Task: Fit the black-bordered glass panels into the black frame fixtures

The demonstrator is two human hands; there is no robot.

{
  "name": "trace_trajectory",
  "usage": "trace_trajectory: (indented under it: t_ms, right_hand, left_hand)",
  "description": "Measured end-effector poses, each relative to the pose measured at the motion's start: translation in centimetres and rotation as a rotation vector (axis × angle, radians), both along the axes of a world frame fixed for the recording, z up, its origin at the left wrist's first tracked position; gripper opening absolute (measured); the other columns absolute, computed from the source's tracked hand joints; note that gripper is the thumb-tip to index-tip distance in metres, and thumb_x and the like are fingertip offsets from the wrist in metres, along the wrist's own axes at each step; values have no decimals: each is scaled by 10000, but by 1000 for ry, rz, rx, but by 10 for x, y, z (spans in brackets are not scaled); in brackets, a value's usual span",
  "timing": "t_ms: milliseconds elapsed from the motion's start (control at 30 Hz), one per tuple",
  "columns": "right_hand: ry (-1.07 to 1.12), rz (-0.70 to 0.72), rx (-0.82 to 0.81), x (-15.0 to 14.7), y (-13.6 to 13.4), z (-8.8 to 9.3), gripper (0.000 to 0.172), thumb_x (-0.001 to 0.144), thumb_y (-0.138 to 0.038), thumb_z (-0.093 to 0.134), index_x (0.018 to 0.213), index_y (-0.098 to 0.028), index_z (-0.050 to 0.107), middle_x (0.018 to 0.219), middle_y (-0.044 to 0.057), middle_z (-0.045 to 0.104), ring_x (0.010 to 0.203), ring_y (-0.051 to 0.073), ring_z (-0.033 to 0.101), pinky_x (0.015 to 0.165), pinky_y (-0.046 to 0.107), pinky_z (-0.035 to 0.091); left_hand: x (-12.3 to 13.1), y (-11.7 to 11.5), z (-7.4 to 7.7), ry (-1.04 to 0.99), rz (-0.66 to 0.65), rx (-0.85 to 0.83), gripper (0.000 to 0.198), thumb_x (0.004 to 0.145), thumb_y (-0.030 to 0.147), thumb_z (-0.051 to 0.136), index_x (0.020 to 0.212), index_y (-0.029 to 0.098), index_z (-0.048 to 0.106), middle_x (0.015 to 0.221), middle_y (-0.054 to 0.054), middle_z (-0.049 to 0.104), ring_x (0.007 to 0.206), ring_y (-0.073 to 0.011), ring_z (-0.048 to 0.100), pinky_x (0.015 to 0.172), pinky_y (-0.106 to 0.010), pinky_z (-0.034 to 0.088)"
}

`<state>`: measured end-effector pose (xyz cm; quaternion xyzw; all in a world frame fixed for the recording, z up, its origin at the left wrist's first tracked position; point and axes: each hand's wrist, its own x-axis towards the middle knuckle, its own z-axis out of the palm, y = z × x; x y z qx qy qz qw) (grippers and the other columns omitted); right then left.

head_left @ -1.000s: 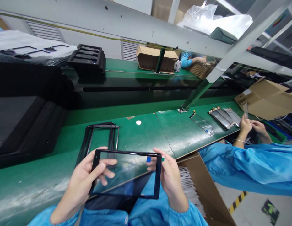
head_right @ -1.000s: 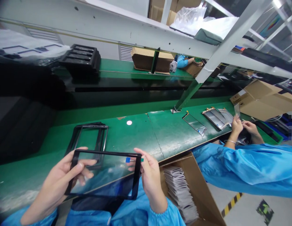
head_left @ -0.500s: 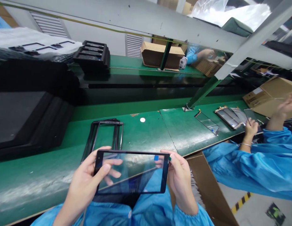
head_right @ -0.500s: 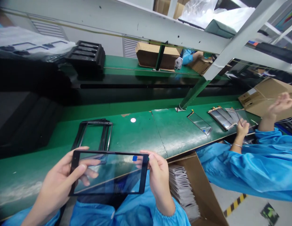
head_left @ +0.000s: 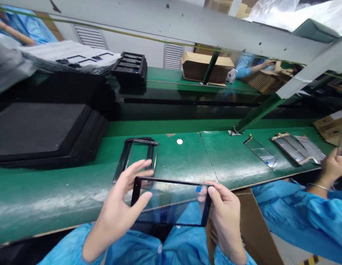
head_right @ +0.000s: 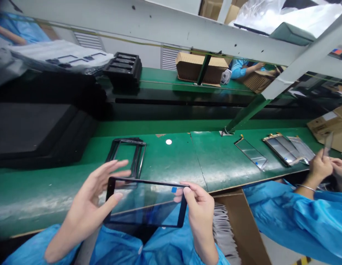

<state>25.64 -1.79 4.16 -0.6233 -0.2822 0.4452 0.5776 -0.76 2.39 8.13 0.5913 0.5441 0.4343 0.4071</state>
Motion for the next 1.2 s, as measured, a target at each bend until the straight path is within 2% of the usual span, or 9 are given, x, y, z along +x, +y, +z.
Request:
trace_trajectory:
  t_ms: [67,133,267,400,567,700,800,933,1200]
  right_hand:
    - [-27,4,-8,-2,-1,0,297,836,-458,857,965,-191,852,732,63,821,607,225,773,610,310,658]
    - [-59,20,-10,-4,-3,0,290,850,-456,847,976,-195,851,746,64,828,616,223,781,623,303,660]
    - [-108,54,-1,-9,-3,0,282,876,-459,817,978,-199,853,728,63,829,612,237,794,626,315,665]
    - [-101,86,-4,-11,0,1,298,868,-483,811,958,-203,857,745,73,840,598,248,800,583,313,661]
    - [-98,211,38,-20,9,5,291,881,-495,802,965,-223,863,756,61,846,598,227,796,607,307,661]
    - [27,424,56,-23,20,5,402,889,-566,794,1129,-249,853,882,81,870,795,259,836,815,383,672]
    - [122,374,43,-14,24,1,457,925,-627,726,1124,-237,856,1012,126,869,919,297,837,851,418,666]
    - [99,290,21,-6,25,-4,465,885,-660,743,947,-221,882,866,131,865,694,299,825,717,412,673]
    - [87,325,106,-16,26,3,466,936,-598,693,740,-210,860,673,94,814,554,287,769,604,393,656]
  left_hand:
    - [-2,12,8,270,-170,193,461,918,336,746,1376,300,706,1496,-91,677,1378,-349,625,1245,-528,397]
    - [0,25,15,431,-377,257,336,954,371,711,1274,308,794,1320,-69,785,1296,-338,677,1292,-552,303]
    - [9,42,15,431,-552,216,246,991,364,664,1128,313,861,988,-56,859,939,-297,795,1062,-464,553]
    - [9,40,5,451,-528,260,265,1010,343,629,1120,325,870,988,-56,869,881,-290,819,818,-364,617]
    - [16,33,4,405,-588,201,338,1017,300,608,1288,337,806,1154,-58,851,1029,-305,812,858,-351,615]
    - [28,29,6,200,-616,19,338,1052,318,565,1297,319,797,1018,-39,865,792,-246,820,786,-317,615]
    - [29,25,1,-41,-495,-246,377,1074,402,530,1312,254,783,1057,-84,858,768,-239,820,695,-304,626]
    - [26,18,-7,-324,-334,-459,431,1008,480,638,1243,148,779,1189,-194,821,890,-297,836,642,-308,654]
    - [23,15,-15,-389,-282,-492,528,910,572,761,1184,120,765,1225,-232,803,858,-314,836,618,-330,687]
